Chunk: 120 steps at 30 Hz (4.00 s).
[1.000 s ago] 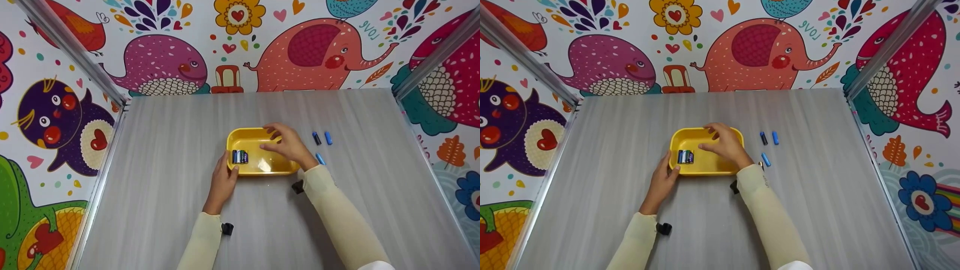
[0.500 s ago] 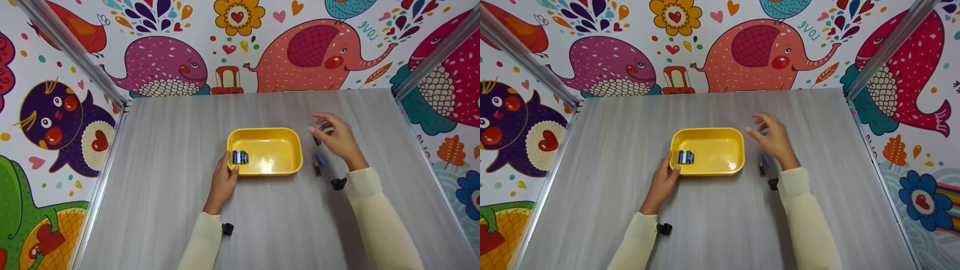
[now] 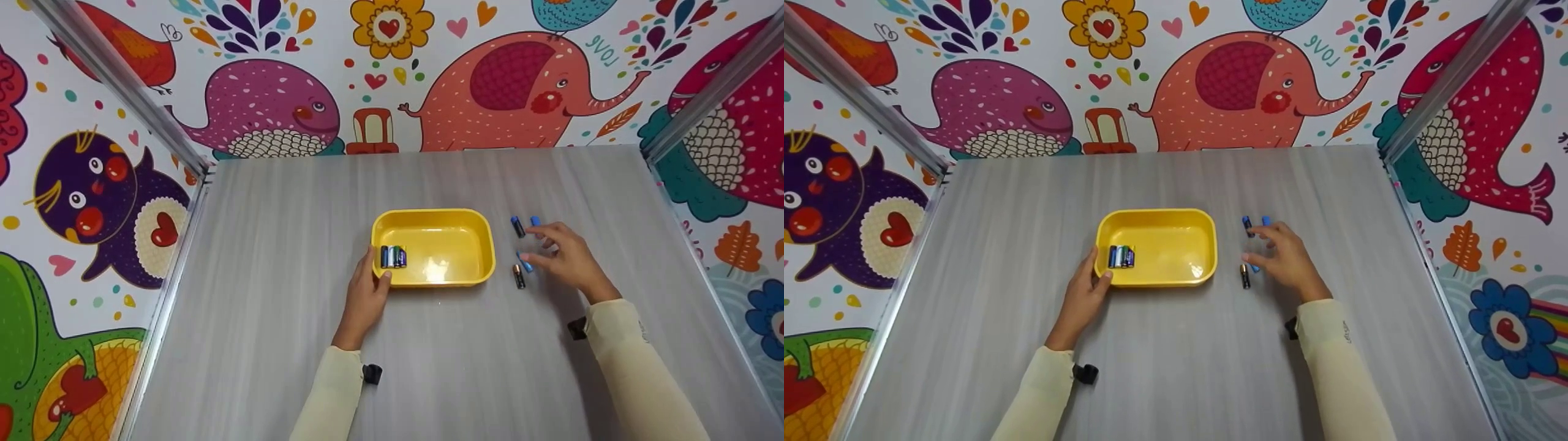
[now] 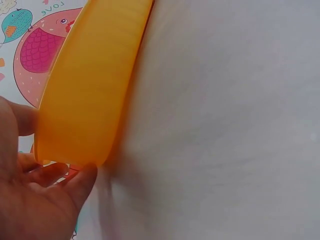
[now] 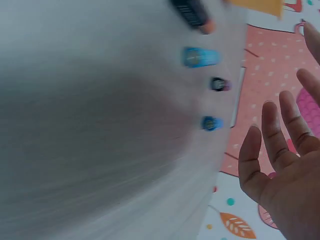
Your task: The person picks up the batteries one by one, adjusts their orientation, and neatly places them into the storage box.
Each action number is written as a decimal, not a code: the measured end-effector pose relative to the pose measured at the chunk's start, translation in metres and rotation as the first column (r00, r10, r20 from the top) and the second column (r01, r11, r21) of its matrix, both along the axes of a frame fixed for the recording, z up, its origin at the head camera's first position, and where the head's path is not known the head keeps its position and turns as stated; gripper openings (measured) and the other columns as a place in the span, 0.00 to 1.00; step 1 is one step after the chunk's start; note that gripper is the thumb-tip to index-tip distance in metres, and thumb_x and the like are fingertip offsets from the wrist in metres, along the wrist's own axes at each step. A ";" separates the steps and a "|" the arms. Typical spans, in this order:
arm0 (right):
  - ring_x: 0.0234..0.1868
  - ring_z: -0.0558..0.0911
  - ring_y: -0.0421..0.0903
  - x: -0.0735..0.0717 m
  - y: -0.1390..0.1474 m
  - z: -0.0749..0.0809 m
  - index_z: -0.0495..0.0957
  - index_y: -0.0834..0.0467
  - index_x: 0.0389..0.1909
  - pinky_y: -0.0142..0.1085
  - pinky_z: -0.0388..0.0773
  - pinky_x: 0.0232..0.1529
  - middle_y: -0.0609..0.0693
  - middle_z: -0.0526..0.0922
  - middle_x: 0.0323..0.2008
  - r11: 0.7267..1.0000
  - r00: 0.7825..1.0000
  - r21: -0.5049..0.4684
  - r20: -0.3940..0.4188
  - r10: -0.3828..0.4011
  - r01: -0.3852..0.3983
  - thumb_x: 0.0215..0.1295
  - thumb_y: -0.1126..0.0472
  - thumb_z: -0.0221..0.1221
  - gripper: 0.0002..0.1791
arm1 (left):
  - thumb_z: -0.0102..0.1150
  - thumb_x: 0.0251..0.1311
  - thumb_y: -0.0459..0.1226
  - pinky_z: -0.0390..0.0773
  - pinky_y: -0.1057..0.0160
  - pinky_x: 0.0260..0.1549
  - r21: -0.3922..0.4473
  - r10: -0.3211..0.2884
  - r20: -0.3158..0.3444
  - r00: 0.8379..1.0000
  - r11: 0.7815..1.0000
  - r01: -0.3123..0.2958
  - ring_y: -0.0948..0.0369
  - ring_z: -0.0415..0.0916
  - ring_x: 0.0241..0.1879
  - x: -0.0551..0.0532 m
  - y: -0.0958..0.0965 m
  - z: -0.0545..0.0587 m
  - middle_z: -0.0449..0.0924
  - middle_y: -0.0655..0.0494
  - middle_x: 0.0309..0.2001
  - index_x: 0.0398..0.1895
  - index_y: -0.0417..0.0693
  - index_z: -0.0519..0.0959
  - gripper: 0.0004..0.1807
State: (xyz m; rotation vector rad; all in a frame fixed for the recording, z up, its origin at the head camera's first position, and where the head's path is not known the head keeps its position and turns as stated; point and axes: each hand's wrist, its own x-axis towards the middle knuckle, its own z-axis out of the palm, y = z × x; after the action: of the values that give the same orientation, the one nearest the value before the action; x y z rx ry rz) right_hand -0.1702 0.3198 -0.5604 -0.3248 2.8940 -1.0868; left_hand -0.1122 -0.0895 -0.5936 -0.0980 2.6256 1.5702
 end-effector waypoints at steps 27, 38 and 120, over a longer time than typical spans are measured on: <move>0.57 0.71 0.56 0.008 0.007 -0.035 0.80 0.47 0.63 0.60 0.71 0.65 0.56 0.70 0.58 0.998 0.978 0.026 0.202 0.057 -0.064 0.50 0.43 0.78 0.38 | 0.52 0.76 0.41 0.57 0.48 0.77 0.015 -0.016 -0.032 0.999 1.000 0.016 0.51 0.55 0.79 0.000 -0.002 -0.002 0.55 0.48 0.80 0.83 0.49 0.48 0.39; 0.58 0.72 0.55 0.011 0.008 -0.040 0.83 0.45 0.60 0.59 0.71 0.66 0.54 0.72 0.59 0.993 0.977 0.067 0.199 0.078 -0.093 0.42 0.42 0.81 0.39 | 0.52 0.77 0.44 0.57 0.50 0.77 0.028 -0.015 -0.011 1.000 1.000 0.015 0.53 0.55 0.79 0.002 -0.001 -0.004 0.54 0.50 0.81 0.84 0.52 0.46 0.39; 0.56 0.74 0.50 -0.005 -0.045 0.002 0.87 0.51 0.49 0.56 0.76 0.52 0.50 0.74 0.56 0.989 0.998 -0.138 0.000 0.055 -0.055 0.46 0.50 0.81 0.27 | 0.52 0.75 0.50 0.59 0.47 0.76 -0.127 -0.006 0.015 1.000 0.992 0.008 0.51 0.60 0.77 0.006 -0.002 0.005 0.61 0.48 0.78 0.81 0.47 0.53 0.38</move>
State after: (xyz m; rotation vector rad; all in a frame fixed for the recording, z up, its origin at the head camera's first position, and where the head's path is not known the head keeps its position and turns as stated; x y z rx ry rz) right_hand -0.1750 0.2749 -0.5584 -0.4042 2.7951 -1.2797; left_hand -0.1065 -0.0919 -0.5888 -0.1071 2.7101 1.3933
